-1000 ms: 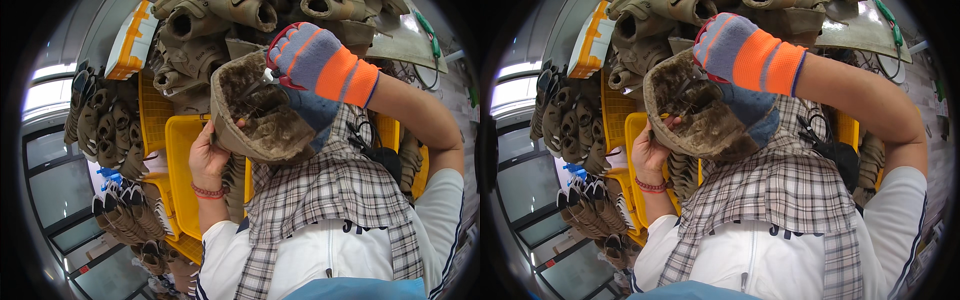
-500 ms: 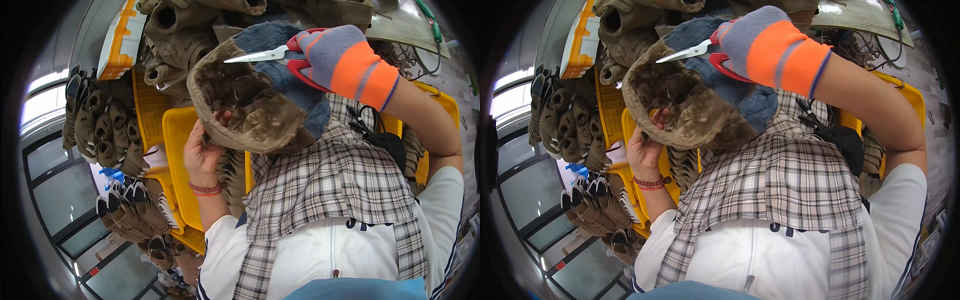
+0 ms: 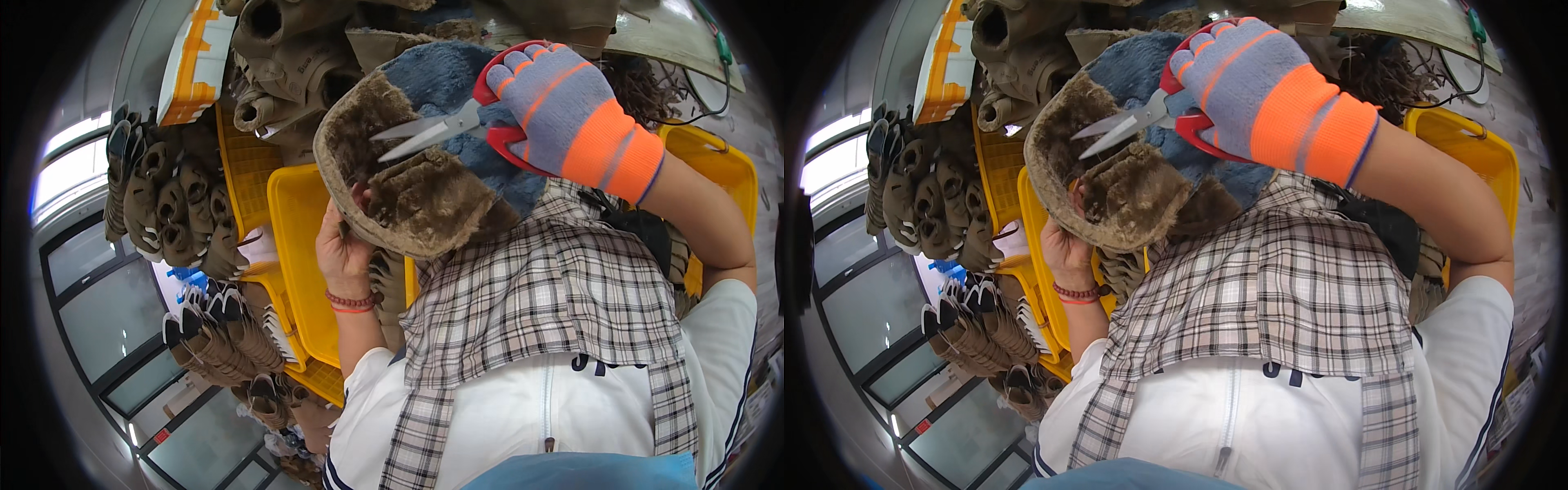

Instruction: The person uses a green electric trimmer to shave the interior lining of beige boots, then switches to red-handled scissors to cut away excess material from the inside. The person handles multiple boots one at a time, placing trimmed pieces into a yellow bin.

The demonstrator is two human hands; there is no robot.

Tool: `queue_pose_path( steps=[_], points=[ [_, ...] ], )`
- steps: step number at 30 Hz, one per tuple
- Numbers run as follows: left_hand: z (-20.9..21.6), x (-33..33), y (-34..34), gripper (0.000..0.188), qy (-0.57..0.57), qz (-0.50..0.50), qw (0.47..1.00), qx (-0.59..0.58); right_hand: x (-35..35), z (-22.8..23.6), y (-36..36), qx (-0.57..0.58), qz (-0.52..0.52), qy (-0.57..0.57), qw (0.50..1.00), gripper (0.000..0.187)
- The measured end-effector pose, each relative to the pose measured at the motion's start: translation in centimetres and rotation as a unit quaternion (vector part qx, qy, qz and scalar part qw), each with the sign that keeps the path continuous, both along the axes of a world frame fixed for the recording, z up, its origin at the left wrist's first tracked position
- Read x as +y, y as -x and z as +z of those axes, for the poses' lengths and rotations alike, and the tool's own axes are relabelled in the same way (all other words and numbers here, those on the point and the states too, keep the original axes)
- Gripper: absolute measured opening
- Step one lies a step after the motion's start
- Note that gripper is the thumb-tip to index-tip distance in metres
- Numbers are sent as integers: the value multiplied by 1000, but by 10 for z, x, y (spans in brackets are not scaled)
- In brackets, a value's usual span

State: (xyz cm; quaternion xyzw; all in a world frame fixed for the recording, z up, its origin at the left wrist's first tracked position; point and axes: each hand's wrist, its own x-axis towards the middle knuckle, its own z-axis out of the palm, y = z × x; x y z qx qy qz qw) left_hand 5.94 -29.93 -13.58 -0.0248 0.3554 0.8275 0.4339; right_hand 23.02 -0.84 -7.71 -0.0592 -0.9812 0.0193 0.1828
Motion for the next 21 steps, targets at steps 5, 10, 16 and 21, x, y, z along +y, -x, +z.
queue_pose_path(
  steps=[5, 10, 16, 21],
  points=[
    [0, -3, 9, 40, -38, -27, 999, -22, -16, 14, 1, -68, 27, -69, 995, 29],
    [-1, 2, 7, 38, -42, -29, 999, -10, -21, 9, 13, -38, 33, -71, 996, 19],
    [0, 4, 2, 37, -34, -43, 998, 1, -21, 11, 19, -167, 15, -45, 985, 25],
    [-2, 0, 5, 36, 1, -5, 1000, 11, 10, 13, -4, 8, 11, 69, 998, 35]
  ],
)
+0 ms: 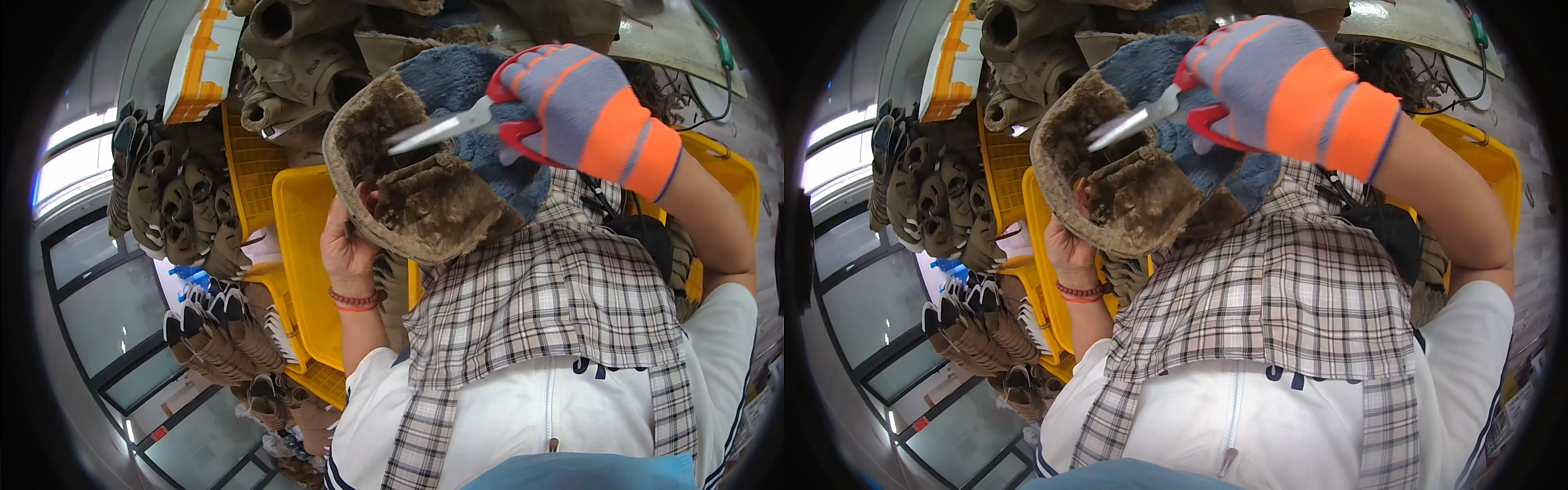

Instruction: The person uses a green electric trimmer to shave the interior lining of beige boots, then switches to red-handled scissors to cut away excess material from the inside. The person handles multiple boots one at a time, placing trimmed pieces into a yellow bin.

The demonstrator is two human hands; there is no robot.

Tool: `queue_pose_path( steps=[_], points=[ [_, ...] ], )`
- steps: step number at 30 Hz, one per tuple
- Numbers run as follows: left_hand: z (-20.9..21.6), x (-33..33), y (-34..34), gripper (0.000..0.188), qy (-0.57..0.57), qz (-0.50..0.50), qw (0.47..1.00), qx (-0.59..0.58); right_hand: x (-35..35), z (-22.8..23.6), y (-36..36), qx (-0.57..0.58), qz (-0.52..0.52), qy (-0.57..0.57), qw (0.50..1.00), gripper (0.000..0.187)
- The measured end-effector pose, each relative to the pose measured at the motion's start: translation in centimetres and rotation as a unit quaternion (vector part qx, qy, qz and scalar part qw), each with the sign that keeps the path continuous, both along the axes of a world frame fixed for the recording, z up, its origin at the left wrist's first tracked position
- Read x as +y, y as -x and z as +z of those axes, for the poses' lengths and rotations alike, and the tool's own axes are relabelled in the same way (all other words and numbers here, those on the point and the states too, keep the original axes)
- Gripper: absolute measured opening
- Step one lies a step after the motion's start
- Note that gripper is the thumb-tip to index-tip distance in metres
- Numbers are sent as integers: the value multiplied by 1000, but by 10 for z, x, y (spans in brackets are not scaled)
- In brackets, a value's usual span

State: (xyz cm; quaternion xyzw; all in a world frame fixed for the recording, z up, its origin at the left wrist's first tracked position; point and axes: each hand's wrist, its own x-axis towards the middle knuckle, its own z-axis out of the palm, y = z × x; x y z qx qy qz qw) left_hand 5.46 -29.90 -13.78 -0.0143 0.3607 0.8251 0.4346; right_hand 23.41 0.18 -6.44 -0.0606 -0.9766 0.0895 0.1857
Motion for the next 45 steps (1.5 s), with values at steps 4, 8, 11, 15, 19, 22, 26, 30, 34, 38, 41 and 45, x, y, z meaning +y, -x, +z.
queue_pose_path(
  steps=[4, 8, 11, 15, 19, 22, 26, 30, 34, 38, 41, 45],
  points=[
    [6, 6, -4, 34, -26, -22, 999, 32, -2, 2, -11, 33, -31, 134, 990, 40],
    [33, 49, -27, 30, -37, -40, 991, 123, -55, 16, -13, 34, 19, 514, 857, 36],
    [37, 79, -45, 33, -62, -65, 972, 215, -81, 6, -7, 74, 24, 488, 870, 37],
    [35, 66, -35, 29, 169, 81, 863, 470, -69, -18, -15, 170, -47, 455, 873, 35],
    [-35, 16, -26, 35, 313, -1, 938, 151, -57, -31, -21, 60, -133, 510, 848, 27],
    [-57, 30, -48, 40, 144, -46, 988, 21, -72, -50, -11, -20, -118, 535, 836, 26],
    [-42, 49, -68, 46, 23, -26, 995, 98, -65, -82, -3, 37, 20, 668, 743, 26],
    [-48, 61, -94, 49, 24, -19, 998, 46, -70, -95, -5, -21, -9, 582, 813, 33],
    [-73, 53, -95, 50, 96, -66, 992, 51, -92, -144, -7, 93, 10, 773, 627, 22],
    [-81, 42, -30, 41, 358, -48, 907, 217, -88, -136, -21, -12, -69, 691, 719, 35],
    [-73, 86, -1, 33, 259, 4, 923, 285, -85, -117, -27, -39, -103, 673, 731, 38],
    [-48, 147, 16, 41, 120, -15, 971, 206, -80, -108, -33, -55, -102, 607, 786, 41]
  ],
)
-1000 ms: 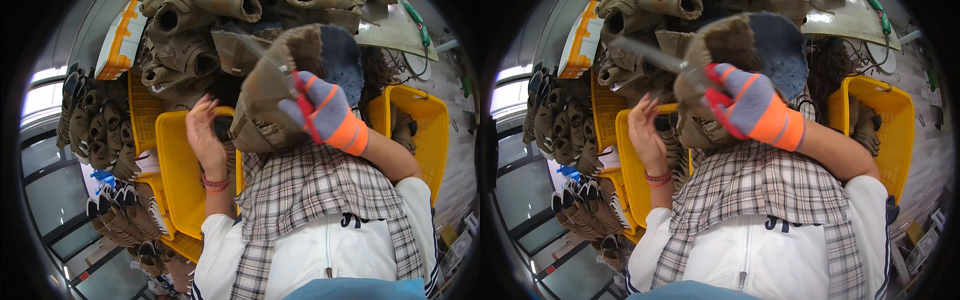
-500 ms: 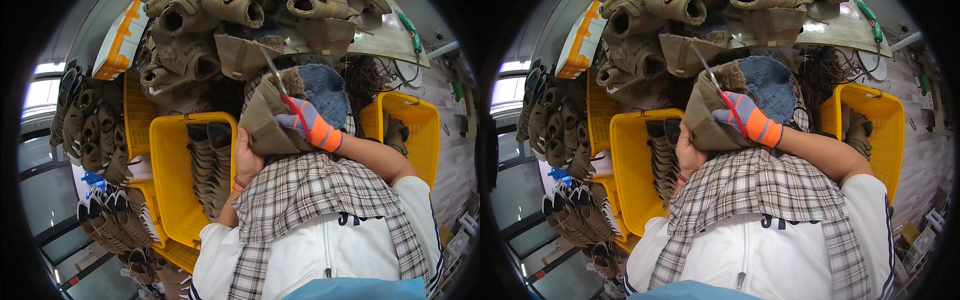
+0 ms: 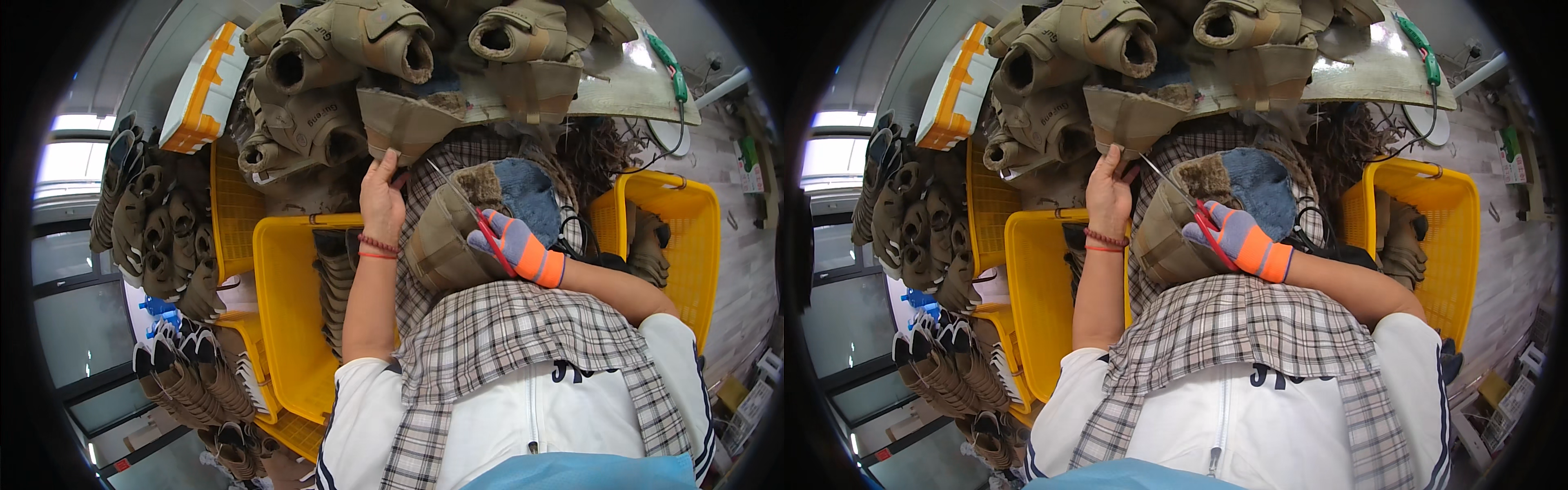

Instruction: The person uses a green electric trimmer to shave the interior lining of beige boots, then switches to red-handled scissors to cut away excess material from the inside. The person handles multiple boots one at a time, placing trimmed pieces into a yellow bin.

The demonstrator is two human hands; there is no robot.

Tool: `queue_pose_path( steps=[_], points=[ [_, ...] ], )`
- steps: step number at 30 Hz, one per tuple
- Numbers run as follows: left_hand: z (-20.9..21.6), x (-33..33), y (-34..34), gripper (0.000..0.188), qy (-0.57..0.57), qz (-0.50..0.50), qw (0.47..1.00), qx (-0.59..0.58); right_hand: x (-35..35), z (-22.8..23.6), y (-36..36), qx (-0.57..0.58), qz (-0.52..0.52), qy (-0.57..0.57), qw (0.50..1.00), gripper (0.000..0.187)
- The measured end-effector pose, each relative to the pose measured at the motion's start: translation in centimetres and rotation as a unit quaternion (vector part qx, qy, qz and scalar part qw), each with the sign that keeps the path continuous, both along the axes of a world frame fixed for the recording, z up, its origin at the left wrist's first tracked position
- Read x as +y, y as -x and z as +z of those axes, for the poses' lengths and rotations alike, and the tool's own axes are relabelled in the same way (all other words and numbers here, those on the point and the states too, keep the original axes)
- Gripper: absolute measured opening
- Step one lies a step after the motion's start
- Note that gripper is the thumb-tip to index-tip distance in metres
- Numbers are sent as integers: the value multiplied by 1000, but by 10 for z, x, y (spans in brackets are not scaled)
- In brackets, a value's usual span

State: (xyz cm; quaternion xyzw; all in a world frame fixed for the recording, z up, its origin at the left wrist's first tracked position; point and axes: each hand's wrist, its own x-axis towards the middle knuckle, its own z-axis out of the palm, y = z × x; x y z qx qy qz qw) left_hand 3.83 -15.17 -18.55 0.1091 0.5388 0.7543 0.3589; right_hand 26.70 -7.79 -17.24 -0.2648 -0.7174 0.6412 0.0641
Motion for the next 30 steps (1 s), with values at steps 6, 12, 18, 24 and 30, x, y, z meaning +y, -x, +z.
queue_pose_path(
  steps=[6, 12, 18, 24, 30],
  points=[
    [36, -37, 7, 42, -182, 28, 973, -137, 37, -2, -22, 14, -37, -186, 982, 39],
    [65, -109, 1, 38, -158, 100, 958, -216, 79, 64, -8, -10, -33, -358, 933, 28],
    [63, -131, -18, 35, -172, -5, 964, -202, 80, 114, 50, 21, 165, -599, 784, 28],
    [52, -143, -23, 36, -235, -74, 934, -257, 135, 69, 76, 42, 9, 15, 999, 29],
    [58, -136, -33, 37, -218, -40, 922, -318, 88, 79, 41, 34, 71, -530, 845, 38]
  ],
)
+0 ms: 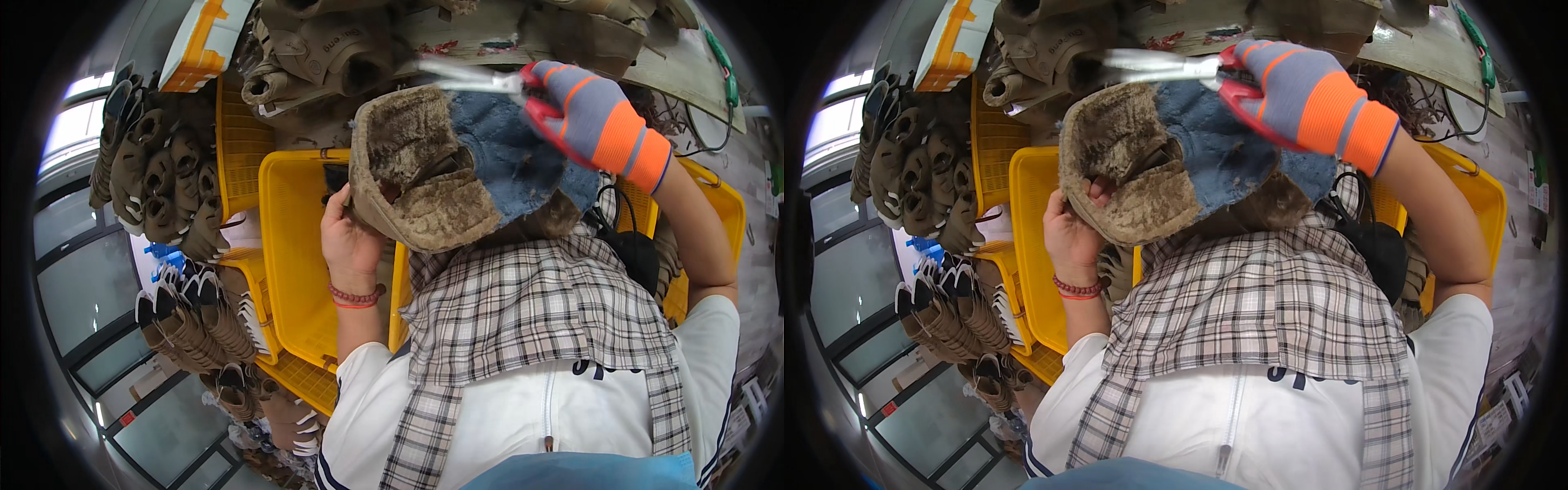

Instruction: The person uses a green electric trimmer to shave the interior lining of beige boots, then switches to red-handled scissors to cut away excess material from the inside. The person handles multiple boots one at a time, placing trimmed pieces into a yellow bin.

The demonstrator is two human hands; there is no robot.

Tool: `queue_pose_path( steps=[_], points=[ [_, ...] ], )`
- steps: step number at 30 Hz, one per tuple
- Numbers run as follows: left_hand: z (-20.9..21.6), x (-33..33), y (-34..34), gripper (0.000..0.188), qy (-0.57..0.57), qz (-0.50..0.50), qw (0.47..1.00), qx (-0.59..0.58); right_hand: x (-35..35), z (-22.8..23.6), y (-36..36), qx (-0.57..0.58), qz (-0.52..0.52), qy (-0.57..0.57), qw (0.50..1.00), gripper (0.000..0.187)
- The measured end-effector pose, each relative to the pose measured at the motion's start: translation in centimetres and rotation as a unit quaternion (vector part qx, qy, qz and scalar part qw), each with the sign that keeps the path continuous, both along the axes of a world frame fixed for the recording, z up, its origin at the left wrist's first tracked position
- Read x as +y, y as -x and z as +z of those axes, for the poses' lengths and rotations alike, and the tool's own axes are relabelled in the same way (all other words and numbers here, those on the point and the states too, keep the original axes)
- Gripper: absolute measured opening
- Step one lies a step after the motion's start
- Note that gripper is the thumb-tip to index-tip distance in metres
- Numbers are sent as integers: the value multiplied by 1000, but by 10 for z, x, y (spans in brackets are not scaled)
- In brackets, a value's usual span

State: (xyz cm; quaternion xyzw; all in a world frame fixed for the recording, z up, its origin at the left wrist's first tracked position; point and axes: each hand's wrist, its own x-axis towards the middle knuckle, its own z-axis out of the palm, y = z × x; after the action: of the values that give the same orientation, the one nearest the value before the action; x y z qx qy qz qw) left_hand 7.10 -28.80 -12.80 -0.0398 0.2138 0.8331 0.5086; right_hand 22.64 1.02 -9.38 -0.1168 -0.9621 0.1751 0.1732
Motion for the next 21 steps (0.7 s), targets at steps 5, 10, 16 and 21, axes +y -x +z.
queue_pose_path(
  steps=[5, 10, 16, 21],
  points=[
    [-23, -9, 7, 35, -26, -21, 996, 77, -12, 14, -3, -43, 64, -210, 975, 36],
    [-18, -8, -5, 33, 182, 85, 970, 137, -27, 11, -7, -79, 114, -166, 976, 35],
    [-23, -9, -15, 32, 101, 47, 986, 123, -40, -6, 22, -209, 57, -168, 962, 31],
    [-39, -11, -15, 32, 26, 99, 994, 36, -46, -16, 17, -162, 48, -180, 969, 33]
  ],
)
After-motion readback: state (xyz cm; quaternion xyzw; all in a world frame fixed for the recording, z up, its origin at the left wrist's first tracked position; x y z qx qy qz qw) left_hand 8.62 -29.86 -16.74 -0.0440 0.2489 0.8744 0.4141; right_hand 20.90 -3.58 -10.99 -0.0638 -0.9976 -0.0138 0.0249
